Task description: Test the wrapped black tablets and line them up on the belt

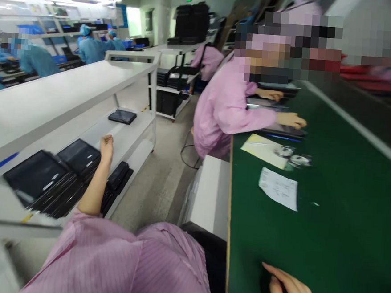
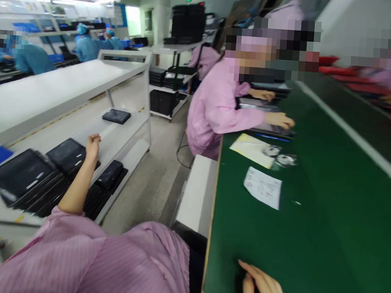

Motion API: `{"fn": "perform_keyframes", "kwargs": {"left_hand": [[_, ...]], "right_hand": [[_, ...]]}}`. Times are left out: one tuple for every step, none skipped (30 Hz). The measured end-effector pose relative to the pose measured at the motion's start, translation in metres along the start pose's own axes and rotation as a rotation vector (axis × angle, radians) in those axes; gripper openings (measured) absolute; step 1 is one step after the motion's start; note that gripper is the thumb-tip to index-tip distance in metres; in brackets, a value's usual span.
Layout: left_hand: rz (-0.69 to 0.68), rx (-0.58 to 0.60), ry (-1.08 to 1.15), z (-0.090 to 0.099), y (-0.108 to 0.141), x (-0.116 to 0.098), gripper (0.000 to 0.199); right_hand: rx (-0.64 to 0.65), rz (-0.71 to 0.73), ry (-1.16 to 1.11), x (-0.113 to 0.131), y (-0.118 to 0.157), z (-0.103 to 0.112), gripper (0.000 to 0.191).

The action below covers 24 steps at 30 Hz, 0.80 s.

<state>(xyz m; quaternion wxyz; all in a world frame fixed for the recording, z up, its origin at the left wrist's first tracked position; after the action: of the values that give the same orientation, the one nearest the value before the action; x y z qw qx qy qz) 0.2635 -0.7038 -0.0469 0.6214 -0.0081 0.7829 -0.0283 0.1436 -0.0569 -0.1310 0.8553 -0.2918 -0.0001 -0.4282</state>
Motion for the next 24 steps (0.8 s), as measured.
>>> {"fn": "perform_keyframes", "kwargs": {"left_hand": [[-0.046, 0.059, 0.015, -0.017, 0.01, -0.003, 0.013], [-0.079, 0.131, 0.038, -0.036, 0.025, -0.004, 0.013], [-0.093, 0.206, 0.064, -0.055, 0.043, -0.002, 0.012], [-0.092, 0.295, 0.093, -0.076, 0.064, 0.002, 0.011], [-0.083, 0.385, 0.126, -0.098, 0.087, 0.008, 0.011], [-0.084, 0.466, 0.167, -0.121, 0.113, 0.016, 0.011], [-0.108, 0.53, 0.226, -0.146, 0.142, 0.025, 0.012], [-0.097, 0.613, 0.276, -0.171, 0.176, 0.034, 0.015], [-0.051, 0.714, 0.312, -0.195, 0.216, 0.041, 0.016], [0.011, 0.87, 0.322, -0.216, 0.261, 0.047, 0.017], [0.066, 1.071, 0.312, -0.234, 0.312, 0.05, 0.018], [0.107, 1.311, 0.277, -0.244, 0.366, 0.052, 0.021], [0.119, 1.575, 0.223, -0.248, 0.422, 0.051, 0.024], [0.091, 1.828, 0.127, -0.245, 0.476, 0.05, 0.027], [0.013, 2.007, -0.003, -0.237, 0.526, 0.049, 0.029], [-0.02, 2.113, -0.049, -0.225, 0.572, 0.048, 0.032], [-0.05, 2.183, -0.071, -0.212, 0.612, 0.047, 0.038], [-0.091, 2.229, -0.092, -0.199, 0.646, 0.046, 0.047], [-0.123, 2.255, -0.096, -0.188, 0.675, 0.046, 0.056], [-0.152, 2.271, -0.101, -0.178, 0.699, 0.045, 0.063], [-0.177, 2.283, -0.107, -0.17, 0.718, 0.044, 0.067], [-0.194, 2.291, -0.111, -0.165, 0.734, 0.043, 0.068], [-0.203, 2.296, -0.115, -0.162, 0.747, 0.043, 0.068], [-0.206, 2.299, -0.115, -0.161, 0.756, 0.042, 0.066]], "right_hand": [[-0.006, -0.011, 0.0, 0.001, -0.001, 0.003, 0.023], [-0.019, -0.033, 0.001, 0.003, -0.001, 0.007, 0.023], [-0.041, -0.072, -0.001, 0.005, -0.001, 0.013, 0.023], [-0.063, -0.129, 0.0, 0.007, 0.001, 0.019, 0.023], [-0.082, -0.203, 0.007, 0.008, 0.004, 0.026, 0.023], [-0.107, -0.278, 0.017, 0.008, 0.009, 0.034, 0.024], [-0.15, -0.354, 0.027, 0.007, 0.015, 0.041, 0.024], [-0.202, -0.436, 0.04, 0.006, 0.024, 0.048, 0.025], [-0.264, -0.516, 0.059, 0.004, 0.033, 0.055, 0.025], [-0.342, -0.602, 0.09, 0.002, 0.045, 0.062, 0.025], [-0.429, -0.693, 0.133, -0.001, 0.057, 0.069, 0.025], [-0.526, -0.79, 0.192, -0.003, 0.071, 0.075, 0.024], [-0.629, -0.894, 0.268, -0.006, 0.086, 0.083, 0.025], [-0.728, -1.002, 0.354, -0.009, 0.101, 0.09, 0.028], [-0.813, -1.115, 0.441, -0.012, 0.115, 0.098, 0.033], [-0.871, -1.234, 0.519, -0.015, 0.129, 0.106, 0.039], [-0.894, -1.356, 0.57, -0.018, 0.142, 0.114, 0.046], [-0.878, -1.471, 0.588, -0.022, 0.153, 0.122, 0.052], [-0.831, -1.569, 0.578, -0.027, 0.162, 0.128, 0.058], [-0.764, -1.635, 0.549, -0.031, 0.168, 0.133, 0.063], [-0.692, -1.664, 0.516, -0.036, 0.172, 0.138, 0.067], [-0.626, -1.662, 0.488, -0.04, 0.174, 0.141, 0.069], [-0.578, -1.645, 0.47, -0.045, 0.175, 0.143, 0.071], [-0.552, -1.625, 0.454, -0.048, 0.176, 0.145, 0.072]]}}
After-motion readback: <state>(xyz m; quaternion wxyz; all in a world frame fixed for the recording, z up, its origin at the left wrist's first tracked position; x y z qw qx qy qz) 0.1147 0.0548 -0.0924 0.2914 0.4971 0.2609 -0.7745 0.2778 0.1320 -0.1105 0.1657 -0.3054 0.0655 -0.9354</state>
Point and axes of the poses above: each hand's wrist, its own y-axis away from the middle knuckle, its own z-axis out of the back of the hand, x = y × z, the point moved 1 cm from there along -y, towards the middle knuckle, and after that the axes turned 12 degrees about y, right-handed, at the moved point
